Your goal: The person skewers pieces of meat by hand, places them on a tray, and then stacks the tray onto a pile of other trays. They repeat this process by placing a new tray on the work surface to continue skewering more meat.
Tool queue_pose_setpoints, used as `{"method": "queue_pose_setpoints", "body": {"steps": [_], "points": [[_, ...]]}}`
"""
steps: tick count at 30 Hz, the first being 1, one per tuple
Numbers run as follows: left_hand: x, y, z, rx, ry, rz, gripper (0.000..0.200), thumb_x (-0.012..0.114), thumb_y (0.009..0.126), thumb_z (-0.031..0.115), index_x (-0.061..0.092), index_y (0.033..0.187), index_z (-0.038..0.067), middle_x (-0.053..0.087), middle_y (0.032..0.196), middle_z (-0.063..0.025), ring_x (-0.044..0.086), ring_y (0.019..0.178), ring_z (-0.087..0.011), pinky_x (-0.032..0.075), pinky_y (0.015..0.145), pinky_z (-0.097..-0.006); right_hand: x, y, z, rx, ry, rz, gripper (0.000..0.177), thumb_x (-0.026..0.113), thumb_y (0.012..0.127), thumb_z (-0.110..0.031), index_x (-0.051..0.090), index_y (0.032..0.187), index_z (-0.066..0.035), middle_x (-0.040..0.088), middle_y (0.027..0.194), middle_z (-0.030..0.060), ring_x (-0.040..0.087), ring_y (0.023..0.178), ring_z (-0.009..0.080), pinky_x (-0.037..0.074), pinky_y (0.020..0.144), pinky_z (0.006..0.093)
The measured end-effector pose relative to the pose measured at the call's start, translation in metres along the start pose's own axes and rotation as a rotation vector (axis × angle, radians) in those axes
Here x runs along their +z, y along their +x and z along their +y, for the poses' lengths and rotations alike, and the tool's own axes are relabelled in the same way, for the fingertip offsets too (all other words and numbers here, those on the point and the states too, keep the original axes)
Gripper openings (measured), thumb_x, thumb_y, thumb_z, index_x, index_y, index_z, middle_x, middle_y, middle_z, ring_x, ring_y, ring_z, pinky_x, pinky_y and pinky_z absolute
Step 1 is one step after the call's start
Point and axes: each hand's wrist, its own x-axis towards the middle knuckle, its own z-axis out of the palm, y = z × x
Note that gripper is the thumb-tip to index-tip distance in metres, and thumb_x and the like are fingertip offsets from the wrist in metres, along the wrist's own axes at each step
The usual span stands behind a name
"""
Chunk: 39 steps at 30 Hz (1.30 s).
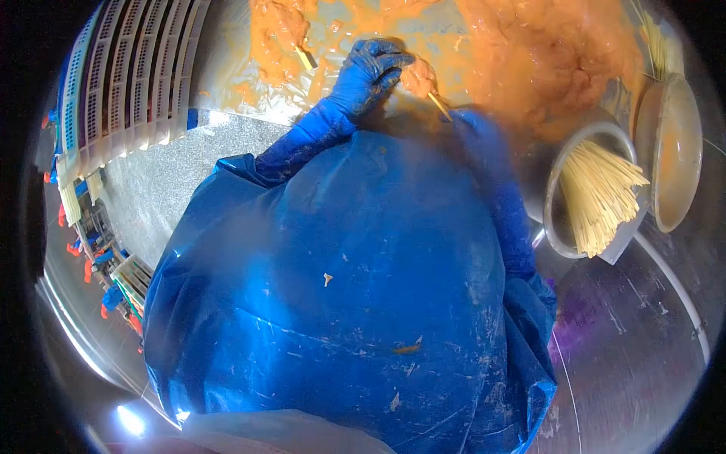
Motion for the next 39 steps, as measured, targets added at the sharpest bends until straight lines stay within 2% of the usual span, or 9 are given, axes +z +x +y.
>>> {"method": "queue_pose_setpoints", "body": {"steps": [6, 9, 12, 17, 19, 20, 24, 37, 39], "points": [[0.001, -0.001, -0.001, -0.002, 0.011, -0.004, 0.038, 0.066, 0.077, 0.012, 0.068, 0.114, 0.017, 0.060, 0.116, -0.0103, 0.048, 0.112, -0.0329, 0.039, 0.100, -0.0431, 0.007, 0.009, 0.006, -0.018, 0.024, 0.012, 0.020, 0.058, 0.092, -0.013, 0.068, 0.104, 0.000, 0.068, 0.099, 0.0084, 0.061, 0.092, 0.0164, 0.046, 0.084, 0.0294], [-0.005, 0.002, -0.003, 0.044, -0.008, 0.063, 0.033, 0.067, 0.078, 0.010, 0.069, 0.110, 0.017, 0.061, 0.113, -0.0107, 0.053, 0.106, -0.0327, 0.044, 0.096, -0.0412, 0.010, 0.007, 0.010, -0.025, 0.049, 0.066, 0.015, 0.060, 0.090, -0.010, 0.067, 0.098, 0.000, 0.064, 0.091, 0.0053, 0.058, 0.084, 0.0136, 0.046, 0.078, 0.0273], [-0.014, 0.004, -0.008, -0.108, -0.252, 0.252, 0.033, 0.067, 0.078, 0.010, 0.068, 0.110, 0.015, 0.061, 0.111, -0.0114, 0.053, 0.106, -0.0322, 0.044, 0.095, -0.0418, 0.010, 0.007, 0.012, 0.015, 0.042, 0.107, 0.009, 0.062, 0.088, -0.008, 0.065, 0.092, 0.000, 0.059, 0.083, 0.0026, 0.054, 0.078, 0.0106, 0.044, 0.071, 0.0250], [-0.009, -0.004, -0.006, -0.110, -0.075, 0.185, 0.032, 0.064, 0.082, 0.009, 0.066, 0.114, 0.009, 0.063, 0.115, -0.0120, 0.056, 0.107, -0.0309, 0.044, 0.096, -0.0397, 0.006, 0.008, 0.016, 0.021, 0.020, 0.088, 0.011, 0.066, 0.085, -0.011, 0.064, 0.090, -0.002, 0.063, 0.081, 0.0075, 0.059, 0.078, 0.0139, 0.047, 0.072, 0.0302], [-0.007, 0.006, 0.010, 0.062, -0.014, 0.058, 0.044, 0.065, 0.082, 0.018, 0.060, 0.125, 0.011, 0.059, 0.125, -0.0126, 0.052, 0.117, -0.0326, 0.040, 0.102, -0.0425, 0.006, 0.009, 0.023, 0.023, 0.042, 0.079, 0.011, 0.067, 0.084, -0.011, 0.064, 0.090, -0.002, 0.062, 0.080, 0.0076, 0.058, 0.077, 0.0146, 0.047, 0.071, 0.0310], [-0.005, 0.009, 0.020, 0.117, 0.111, -0.031, 0.060, 0.063, 0.083, 0.030, 0.047, 0.139, 0.013, 0.048, 0.139, -0.0140, 0.041, 0.131, -0.0326, 0.030, 0.111, -0.0449, 0.006, 0.009, 0.024, 0.023, 0.041, 0.078, 0.011, 0.067, 0.084, -0.011, 0.064, 0.090, -0.002, 0.062, 0.080, 0.0076, 0.058, 0.077, 0.0146, 0.047, 0.071, 0.0310], [0.018, 0.001, 0.029, 0.181, 0.191, -0.207, 0.074, 0.060, 0.085, 0.036, 0.030, 0.148, 0.012, 0.032, 0.151, -0.0130, 0.028, 0.141, -0.0310, 0.019, 0.116, -0.0459, 0.007, 0.012, 0.029, -0.025, 0.037, 0.080, 0.011, 0.066, 0.084, -0.011, 0.064, 0.089, -0.002, 0.062, 0.081, 0.0072, 0.058, 0.077, 0.0157, 0.047, 0.071, 0.0312], [0.048, -0.008, 0.034, 0.398, 0.202, -0.317, 0.064, 0.055, 0.087, 0.031, 0.035, 0.145, 0.014, 0.032, 0.152, -0.0103, 0.031, 0.141, -0.0270, 0.025, 0.115, -0.0467, 0.008, 0.011, 0.004, 0.019, 0.062, 0.040, 0.012, 0.062, 0.088, -0.008, 0.066, 0.097, 0.000, 0.061, 0.083, 0.0008, 0.055, 0.071, 0.0090, 0.046, 0.062, 0.0248], [0.043, -0.010, 0.041, 0.415, -0.005, -0.332, 0.083, 0.070, 0.079, 0.038, 0.031, 0.147, 0.011, 0.037, 0.147, -0.0166, 0.033, 0.137, -0.0343, 0.025, 0.115, -0.0478, 0.014, 0.012, 0.010, -0.095, 0.084, 0.084, 0.013, 0.063, 0.088, -0.008, 0.067, 0.098, -0.001, 0.061, 0.082, 0.0003, 0.054, 0.070, 0.0086, 0.045, 0.061, 0.0244]]}}
